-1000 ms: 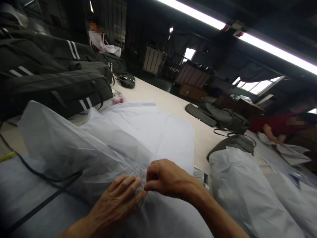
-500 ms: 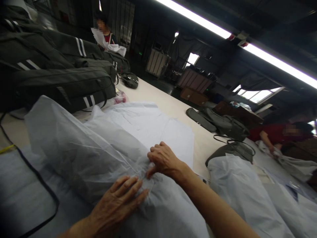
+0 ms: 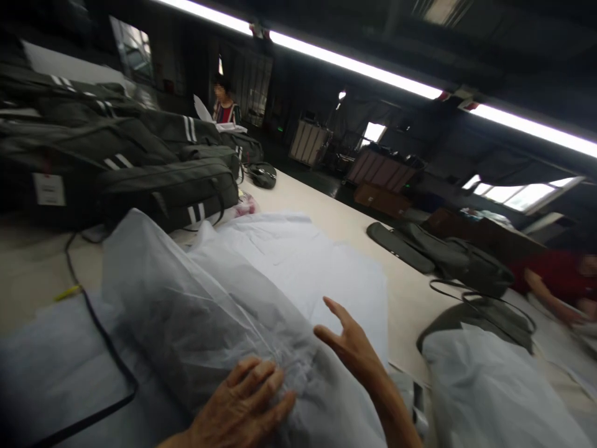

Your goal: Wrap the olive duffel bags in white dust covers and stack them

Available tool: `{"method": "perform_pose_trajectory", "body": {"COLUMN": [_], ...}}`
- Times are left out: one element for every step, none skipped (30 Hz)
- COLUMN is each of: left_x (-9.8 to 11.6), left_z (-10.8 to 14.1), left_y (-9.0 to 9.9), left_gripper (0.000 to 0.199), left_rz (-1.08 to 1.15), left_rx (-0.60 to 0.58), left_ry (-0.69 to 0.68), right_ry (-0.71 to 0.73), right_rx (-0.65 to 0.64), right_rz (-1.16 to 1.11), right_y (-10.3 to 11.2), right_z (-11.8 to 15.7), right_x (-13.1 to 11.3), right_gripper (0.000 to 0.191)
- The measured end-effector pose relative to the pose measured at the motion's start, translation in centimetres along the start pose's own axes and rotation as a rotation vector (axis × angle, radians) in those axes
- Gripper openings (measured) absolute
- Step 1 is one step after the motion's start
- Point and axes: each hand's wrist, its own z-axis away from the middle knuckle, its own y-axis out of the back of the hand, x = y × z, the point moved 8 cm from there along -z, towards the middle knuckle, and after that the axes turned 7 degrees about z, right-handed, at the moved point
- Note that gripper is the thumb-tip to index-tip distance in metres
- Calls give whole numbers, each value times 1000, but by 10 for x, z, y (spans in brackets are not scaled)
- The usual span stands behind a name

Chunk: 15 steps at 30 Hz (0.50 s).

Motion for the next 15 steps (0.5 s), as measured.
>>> {"method": "perform_pose_trajectory", "body": {"left_x": [1,2,2,3,3,2,1,-1,-5,-12,-23,-38,-58,-83,-111], "left_z": [0,0,0,0,-1,-1,-2,-3,-5,-6,-7,-7,-7,-8,-7], "left_y": [-1,-4,-10,-18,-26,-33,-35,-33,-26,-14,0,16,32,47,60], "left_gripper": [20,17,15,13,13,13,13,15,16,18,20,22,26,30,33], "left_rz": [-20,-42,-63,-77,-81,-72,-47,-5,49,104,154,185,196,185,165], "left_rx": [45,74,79,51,3,-50,-97,-129,-151,-169,-190,-215,-235,-250,-260], "left_ry": [-14,-27,-41,-58,-72,-86,-101,-125,-154,-182,-206,-214,-196,-146,-74], "right_ry": [5,24,54,85,110,123,126,124,115,104,91,77,65,51,38], "right_rx": [48,79,98,106,102,95,82,65,50,38,31,29,28,27,25], "right_rz": [7,15,26,44,73,107,141,167,178,176,167,158,152,152,155], "right_y": [1,-1,-8,-18,-31,-45,-58,-69,-77,-82,-83,-82,-80,-77,-75], "right_z": [2,5,7,9,10,10,8,6,3,0,-2,-3,-3,-3,-2], "right_x": [-4,-10,-18,-27,-34,-40,-43,-43,-42,-39,-36,-33,-31,-31,-31], "right_gripper": [74,70,67,65,65,66,66,65,64,64,63,64,64,65,65]}}
